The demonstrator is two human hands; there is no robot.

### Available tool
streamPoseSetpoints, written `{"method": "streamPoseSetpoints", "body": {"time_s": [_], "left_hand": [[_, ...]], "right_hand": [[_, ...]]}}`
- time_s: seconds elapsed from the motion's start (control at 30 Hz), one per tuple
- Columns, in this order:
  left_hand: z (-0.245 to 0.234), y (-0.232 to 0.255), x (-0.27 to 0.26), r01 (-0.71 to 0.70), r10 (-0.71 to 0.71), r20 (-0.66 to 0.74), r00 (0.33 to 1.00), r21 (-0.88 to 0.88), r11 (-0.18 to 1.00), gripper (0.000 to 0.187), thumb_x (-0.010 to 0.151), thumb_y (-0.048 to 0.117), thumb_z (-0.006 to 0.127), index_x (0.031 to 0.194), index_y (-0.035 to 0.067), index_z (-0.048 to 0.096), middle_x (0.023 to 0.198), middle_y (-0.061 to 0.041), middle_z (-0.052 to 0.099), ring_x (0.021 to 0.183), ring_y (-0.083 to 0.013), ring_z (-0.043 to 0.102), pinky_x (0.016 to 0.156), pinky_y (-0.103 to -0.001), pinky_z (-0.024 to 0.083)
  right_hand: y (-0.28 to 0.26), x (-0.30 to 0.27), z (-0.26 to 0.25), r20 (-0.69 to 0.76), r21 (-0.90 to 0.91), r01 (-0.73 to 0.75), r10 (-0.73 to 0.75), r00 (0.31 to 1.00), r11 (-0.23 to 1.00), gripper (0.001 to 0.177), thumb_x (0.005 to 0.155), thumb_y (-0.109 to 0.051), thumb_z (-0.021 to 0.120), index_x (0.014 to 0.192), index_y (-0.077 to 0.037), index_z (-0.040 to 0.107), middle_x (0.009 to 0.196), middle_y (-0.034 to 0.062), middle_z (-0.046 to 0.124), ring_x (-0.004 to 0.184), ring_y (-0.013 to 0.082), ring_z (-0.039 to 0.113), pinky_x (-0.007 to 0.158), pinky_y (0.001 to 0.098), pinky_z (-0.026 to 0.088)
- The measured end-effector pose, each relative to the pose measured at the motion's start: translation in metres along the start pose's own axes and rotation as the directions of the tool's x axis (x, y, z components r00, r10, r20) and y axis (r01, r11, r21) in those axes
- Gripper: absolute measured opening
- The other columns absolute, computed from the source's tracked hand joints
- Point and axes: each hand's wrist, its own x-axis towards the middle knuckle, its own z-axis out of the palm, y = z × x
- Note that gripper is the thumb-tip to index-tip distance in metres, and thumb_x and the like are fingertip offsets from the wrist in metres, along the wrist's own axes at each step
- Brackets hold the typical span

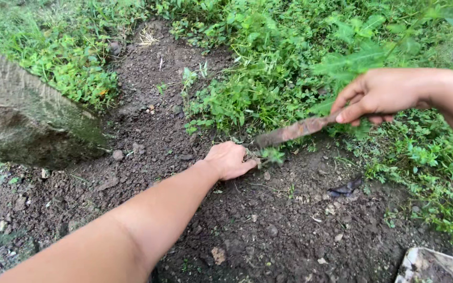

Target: The person uses a small hand tool to scrape and pull weeds from the soil along a garden edge. They gather the removed weeds by hand and place them into a nearby metal dustpan. The person continues this process along the edge of a concrete path.

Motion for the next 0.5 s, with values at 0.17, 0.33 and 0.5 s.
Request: {"method": "streamPoseSetpoints", "body": {"time_s": [0.17,0.33,0.5], "left_hand": [[0.001,0.022,0.011,0.096,-0.096,0.077,0.992,0.001,0.995,0.056,0.084,0.061,0.071,0.115,0.014,0.073,0.113,-0.016,0.073,0.110,-0.0352,0.068,0.096,-0.047,0.054],[0.003,0.029,0.021,0.203,-0.201,0.134,0.970,0.001,0.979,0.060,0.080,0.060,0.075,0.119,0.014,0.071,0.122,-0.014,0.071,0.117,-0.0333,0.066,0.100,-0.046,0.053],[-0.011,0.051,0.024,0.262,-0.278,0.210,0.938,0.099,0.960,0.061,0.084,0.060,0.074,0.123,0.012,0.071,0.126,-0.014,0.070,0.120,-0.0323,0.065,0.102,-0.045,0.052]], "right_hand": [[0.019,0.000,0.010,0.070,-0.165,-0.021,0.033,0.997,0.986,0.044,0.089,-0.051,0.075,0.127,-0.029,0.074,0.085,0.0008,0.077,0.059,0.0137,0.058,0.060,0.0317,0.051],[0.056,-0.012,0.005,-0.018,-0.194,-0.119,0.117,0.993,0.974,0.045,0.089,-0.055,0.067,0.131,-0.039,0.068,0.086,0.0083,0.075,0.065,0.0157,0.062,0.072,0.0316,0.054],[0.097,-0.024,-0.008,-0.124,-0.060,0.055,-0.062,0.990,0.997,0.040,0.086,-0.046,0.078,0.120,-0.027,0.077,0.085,0.0065,0.078,0.062,0.0204,0.067,0.067,0.0396,0.058]]}}
